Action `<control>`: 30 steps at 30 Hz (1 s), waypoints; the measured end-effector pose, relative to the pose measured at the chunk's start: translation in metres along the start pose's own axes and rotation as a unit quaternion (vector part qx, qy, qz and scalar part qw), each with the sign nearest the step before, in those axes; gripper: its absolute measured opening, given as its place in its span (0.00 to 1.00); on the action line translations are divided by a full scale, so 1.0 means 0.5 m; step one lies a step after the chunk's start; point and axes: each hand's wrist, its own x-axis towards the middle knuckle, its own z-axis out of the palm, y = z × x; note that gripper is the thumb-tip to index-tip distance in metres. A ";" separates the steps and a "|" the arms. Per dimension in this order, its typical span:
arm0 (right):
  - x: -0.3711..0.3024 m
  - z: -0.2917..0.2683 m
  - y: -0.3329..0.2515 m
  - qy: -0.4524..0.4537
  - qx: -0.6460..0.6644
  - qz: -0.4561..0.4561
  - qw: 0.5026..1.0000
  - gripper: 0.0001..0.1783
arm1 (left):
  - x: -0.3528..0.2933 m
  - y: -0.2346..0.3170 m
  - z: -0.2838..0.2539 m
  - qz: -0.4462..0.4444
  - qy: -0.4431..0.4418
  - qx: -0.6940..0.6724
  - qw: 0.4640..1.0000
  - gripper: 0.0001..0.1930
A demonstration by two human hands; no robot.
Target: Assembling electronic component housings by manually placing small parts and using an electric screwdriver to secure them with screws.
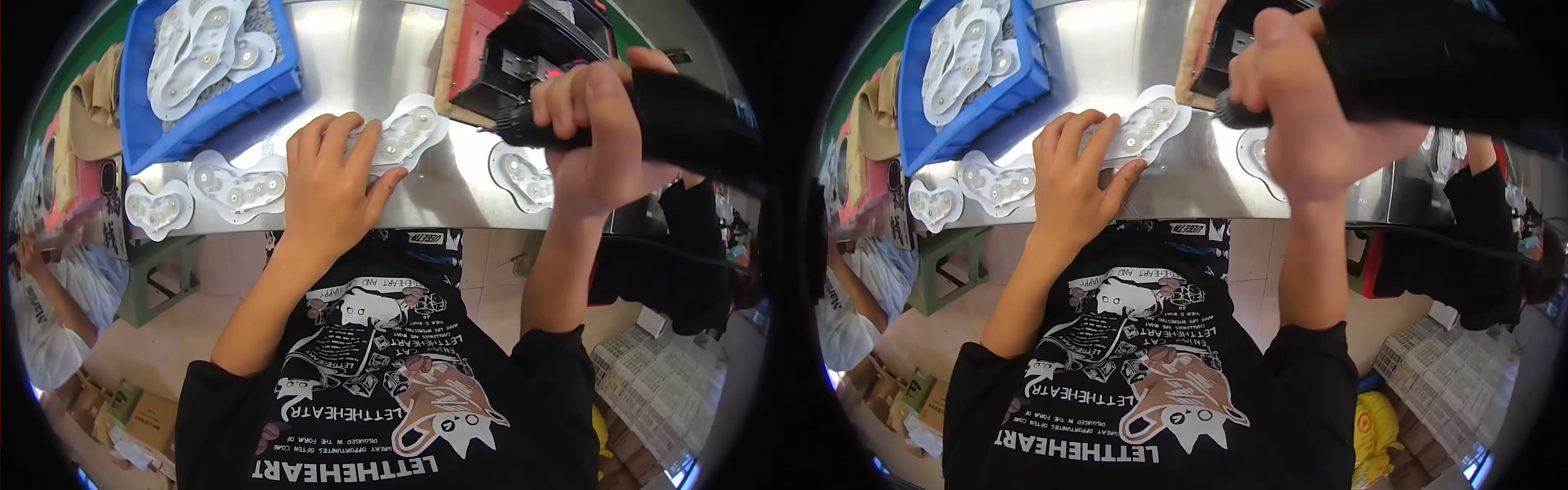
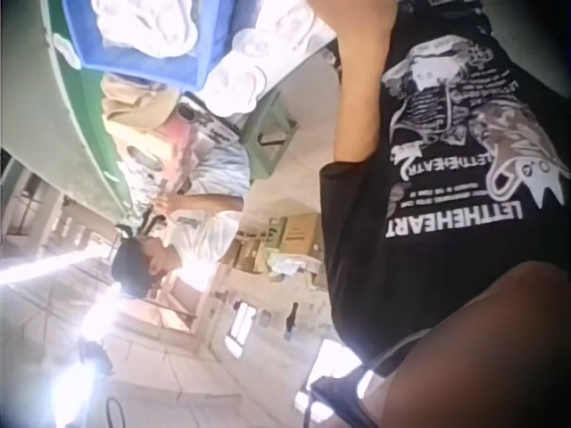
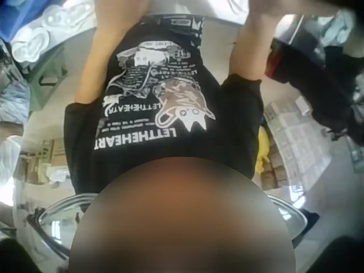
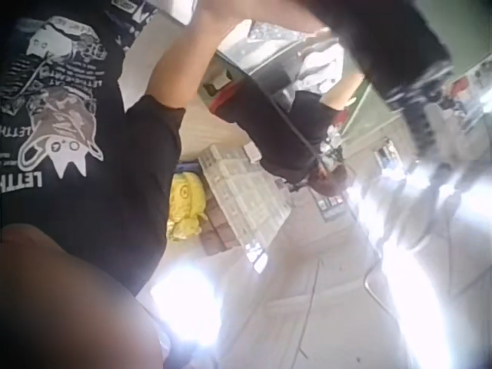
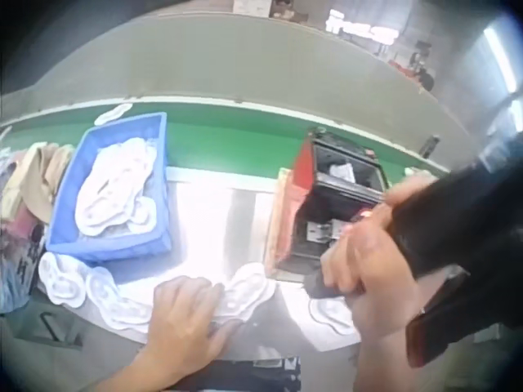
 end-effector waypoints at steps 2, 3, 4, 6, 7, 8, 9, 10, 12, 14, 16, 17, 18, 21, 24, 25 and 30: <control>-0.015 0.029 0.016 -0.006 0.014 -0.005 1.000 0.22 | -0.001 -0.001 0.000 -0.004 0.001 0.000 1.000 0.27; -0.021 0.038 0.024 -0.005 0.028 -0.015 0.999 0.23 | -0.002 -0.001 0.000 -0.001 0.000 0.001 1.000 0.27; -0.019 0.039 0.039 -0.035 0.041 -0.024 0.998 0.23 | -0.003 -0.002 0.001 -0.007 0.001 0.000 1.000 0.27; -0.023 0.056 0.052 -0.022 0.043 -0.014 0.999 0.22 | -0.004 -0.005 0.004 0.002 0.008 0.002 1.000 0.27; -0.024 0.065 0.057 -0.006 0.047 -0.007 0.999 0.22 | -0.004 -0.005 0.002 -0.005 0.009 0.003 1.000 0.27; -0.022 0.066 0.064 -0.012 0.049 -0.002 0.999 0.22 | -0.004 -0.004 0.000 -0.011 0.010 0.000 1.000 0.26; -0.019 0.062 0.076 -0.016 0.048 0.000 0.999 0.21 | -0.005 -0.003 -0.001 -0.017 0.011 -0.004 1.000 0.25; -0.017 0.060 0.084 -0.019 0.048 0.000 0.999 0.21 | -0.005 -0.003 0.000 -0.022 0.013 -0.002 1.000 0.25; -0.020 0.058 0.092 -0.017 0.059 0.013 0.998 0.20 | -0.004 -0.002 0.001 -0.017 0.008 -0.011 1.000 0.25; -0.020 0.063 0.096 0.004 0.056 0.032 0.998 0.19 | -0.003 -0.001 -0.003 -0.021 0.008 -0.012 1.000 0.26; -0.024 0.069 0.100 0.004 0.052 0.035 0.998 0.19 | -0.003 -0.001 -0.004 -0.024 0.009 -0.013 1.000 0.26; -0.026 0.071 0.104 0.006 0.046 0.037 0.998 0.18 | -0.004 -0.002 -0.004 -0.025 0.006 -0.016 1.000 0.27; -0.025 0.069 0.107 0.003 0.047 0.039 0.998 0.18 | -0.003 -0.003 -0.003 -0.026 0.003 -0.020 0.999 0.27; -0.030 0.070 0.109 -0.020 0.052 0.043 0.998 0.17 | -0.002 0.000 -0.005 -0.035 -0.002 -0.018 0.999 0.27; -0.032 0.080 0.112 -0.067 0.050 0.017 0.996 0.16 | -0.001 0.002 0.007 0.003 0.009 0.016 1.000 0.27; -0.034 0.071 0.119 -0.099 0.059 0.021 0.993 0.16 | 0.003 0.000 0.009 0.010 0.012 0.015 1.000 0.27; -0.043 0.055 0.141 -0.092 0.012 0.025 0.995 0.16 | 0.006 0.017 0.013 0.031 -0.004 0.055 0.998 0.22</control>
